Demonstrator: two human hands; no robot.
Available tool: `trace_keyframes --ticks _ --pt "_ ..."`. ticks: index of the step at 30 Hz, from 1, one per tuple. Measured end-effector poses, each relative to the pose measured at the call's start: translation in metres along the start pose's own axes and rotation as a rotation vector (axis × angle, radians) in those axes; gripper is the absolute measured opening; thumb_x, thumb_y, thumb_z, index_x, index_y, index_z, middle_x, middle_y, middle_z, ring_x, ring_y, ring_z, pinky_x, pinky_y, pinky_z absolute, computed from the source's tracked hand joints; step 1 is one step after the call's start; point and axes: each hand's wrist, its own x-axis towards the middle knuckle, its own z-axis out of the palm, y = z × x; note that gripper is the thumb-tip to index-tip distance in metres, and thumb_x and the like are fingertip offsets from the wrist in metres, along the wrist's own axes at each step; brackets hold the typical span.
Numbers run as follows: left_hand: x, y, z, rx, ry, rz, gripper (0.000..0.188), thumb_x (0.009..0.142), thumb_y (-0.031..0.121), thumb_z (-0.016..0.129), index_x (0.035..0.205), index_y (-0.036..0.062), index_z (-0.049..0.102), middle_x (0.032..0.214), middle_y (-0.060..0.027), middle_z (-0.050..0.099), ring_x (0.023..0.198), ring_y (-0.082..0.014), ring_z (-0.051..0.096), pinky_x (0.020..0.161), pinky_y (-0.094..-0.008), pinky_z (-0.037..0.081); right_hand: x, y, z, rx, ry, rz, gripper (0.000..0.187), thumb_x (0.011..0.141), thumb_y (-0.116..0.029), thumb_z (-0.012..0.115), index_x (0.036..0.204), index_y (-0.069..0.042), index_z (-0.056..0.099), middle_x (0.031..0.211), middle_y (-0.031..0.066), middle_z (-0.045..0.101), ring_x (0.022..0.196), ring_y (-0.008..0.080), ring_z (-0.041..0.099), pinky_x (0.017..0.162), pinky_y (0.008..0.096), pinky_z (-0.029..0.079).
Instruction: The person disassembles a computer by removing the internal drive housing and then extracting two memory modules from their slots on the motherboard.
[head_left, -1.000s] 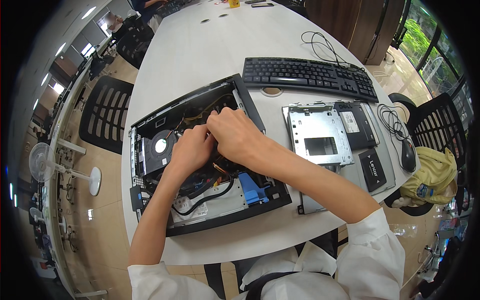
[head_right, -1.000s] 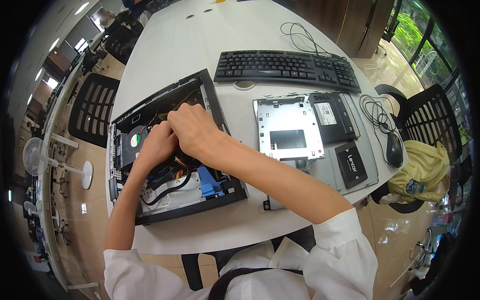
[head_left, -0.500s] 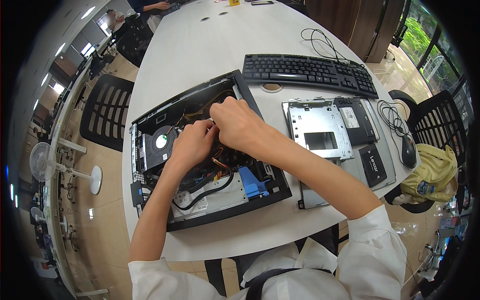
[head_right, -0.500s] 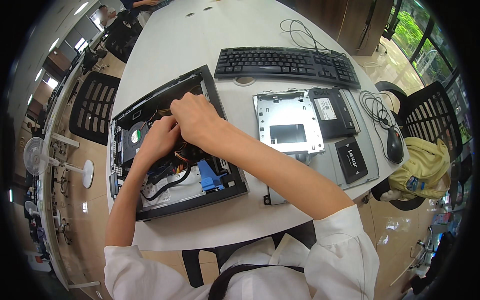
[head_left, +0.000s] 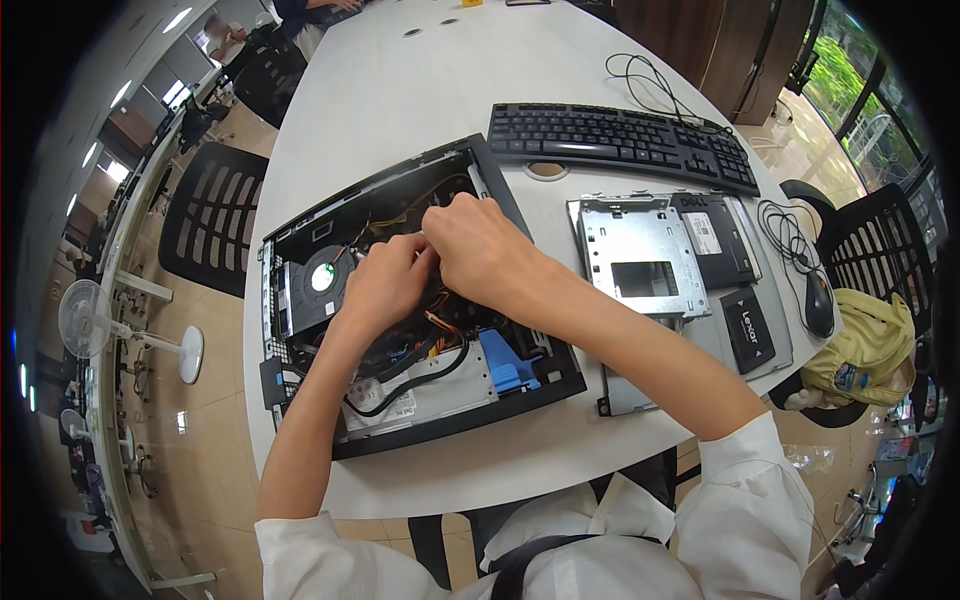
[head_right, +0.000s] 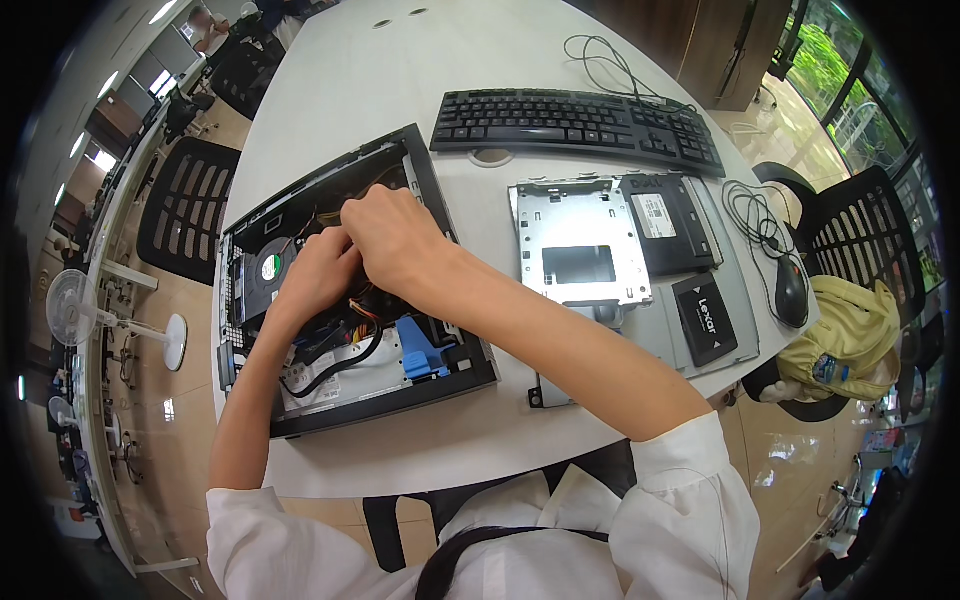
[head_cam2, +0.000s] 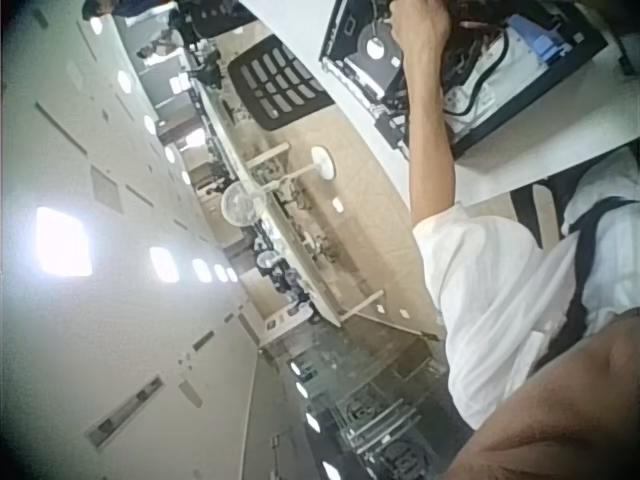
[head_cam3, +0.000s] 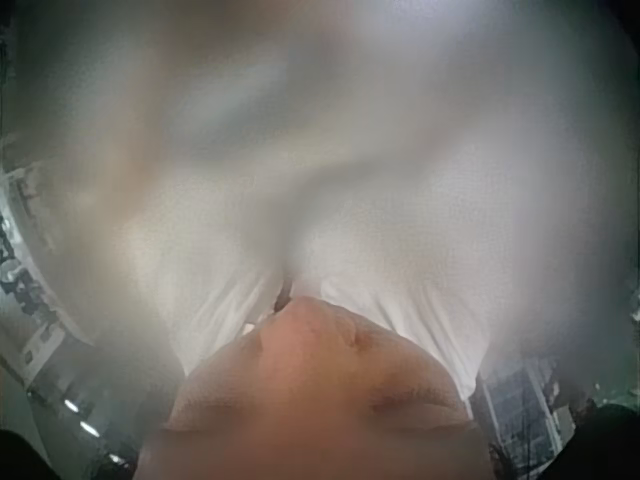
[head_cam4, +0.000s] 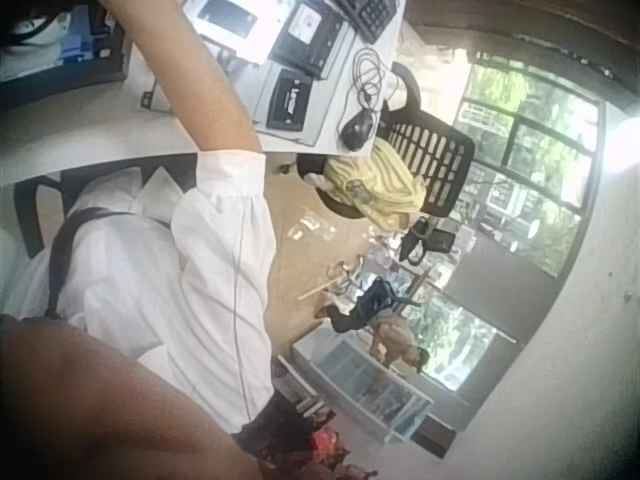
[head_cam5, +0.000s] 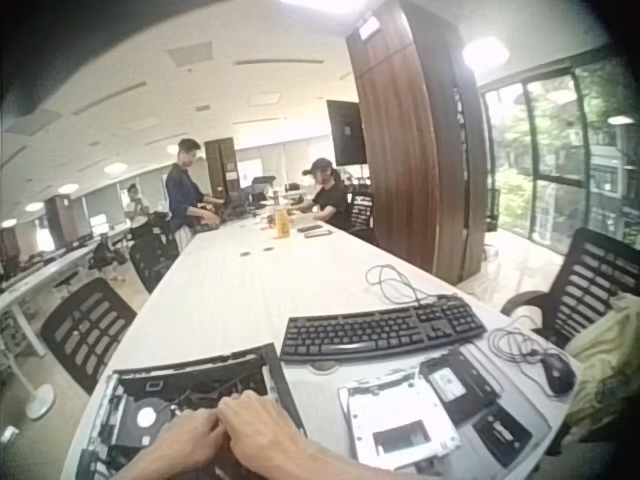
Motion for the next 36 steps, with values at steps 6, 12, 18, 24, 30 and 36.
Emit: trace_keyframes --ticks 6,12,18,24,30,36 --pt "0.004 0.000 0.001 0.002 0.000 -0.007 0.038 0.103 0.038 0.048 0.115 0.0110 0.072 0.103 -0.0219 0.074 0.103 -0.0440 0.068 0.088 -0.0524 0.053 0.003 0.001 -0.003 0.012 -0.048 0.032 0.014 0.076 0.004 0.068 0.090 0.006 0.071 0.094 0.0298 0.069 0.089 0.0467 0.070 0.075 0.0485 0.060" --pt "0.002 0.001 0.000 -0.003 -0.007 0.001 0.038 0.104 0.038 0.048 0.115 0.0108 0.072 0.102 -0.0217 0.074 0.102 -0.0442 0.068 0.088 -0.0528 0.053 0.004 -0.004 -0.004 0.004 -0.069 0.078 0.015 0.076 0.003 0.069 0.090 0.006 0.073 0.094 0.0299 0.069 0.090 0.0464 0.071 0.075 0.0477 0.060" --pt "0.003 -0.001 0.003 -0.027 -0.001 0.014 0.037 0.103 0.037 0.048 0.114 0.0111 0.072 0.101 -0.0214 0.074 0.102 -0.0440 0.068 0.087 -0.0528 0.053 0.004 -0.002 -0.002 -0.017 -0.057 0.077 0.015 0.075 0.002 0.070 0.089 0.006 0.073 0.094 0.0298 0.070 0.090 0.0465 0.071 0.076 0.0475 0.060" --pt "0.001 -0.001 0.002 -0.003 0.021 -0.013 0.038 0.102 0.039 0.051 0.112 0.0104 0.074 0.102 -0.0214 0.074 0.102 -0.0435 0.069 0.087 -0.0532 0.054 0.005 -0.005 -0.005 -0.042 -0.078 0.094 0.017 0.074 0.000 0.072 0.089 0.006 0.073 0.093 0.0304 0.070 0.090 0.0463 0.071 0.078 0.0481 0.060" --pt "0.000 0.003 0.001 -0.021 0.013 -0.035 0.040 0.102 0.041 0.054 0.111 0.0083 0.075 0.105 -0.0227 0.074 0.102 -0.0435 0.069 0.088 -0.0540 0.054 0.003 -0.015 -0.014 -0.036 -0.097 0.158 0.017 0.070 0.000 0.074 0.085 0.006 0.069 0.090 0.0305 0.068 0.092 0.0464 0.067 0.082 0.0511 0.056" --pt "-0.005 0.012 -0.005 -0.031 0.011 -0.045 0.039 0.102 0.039 0.054 0.114 0.0073 0.074 0.105 -0.0221 0.074 0.103 -0.0425 0.069 0.090 -0.0520 0.054 0.009 -0.005 -0.011 -0.105 -0.137 0.149 0.020 0.074 -0.001 0.073 0.091 0.008 0.069 0.089 0.0288 0.069 0.089 0.0450 0.069 0.081 0.0490 0.056"
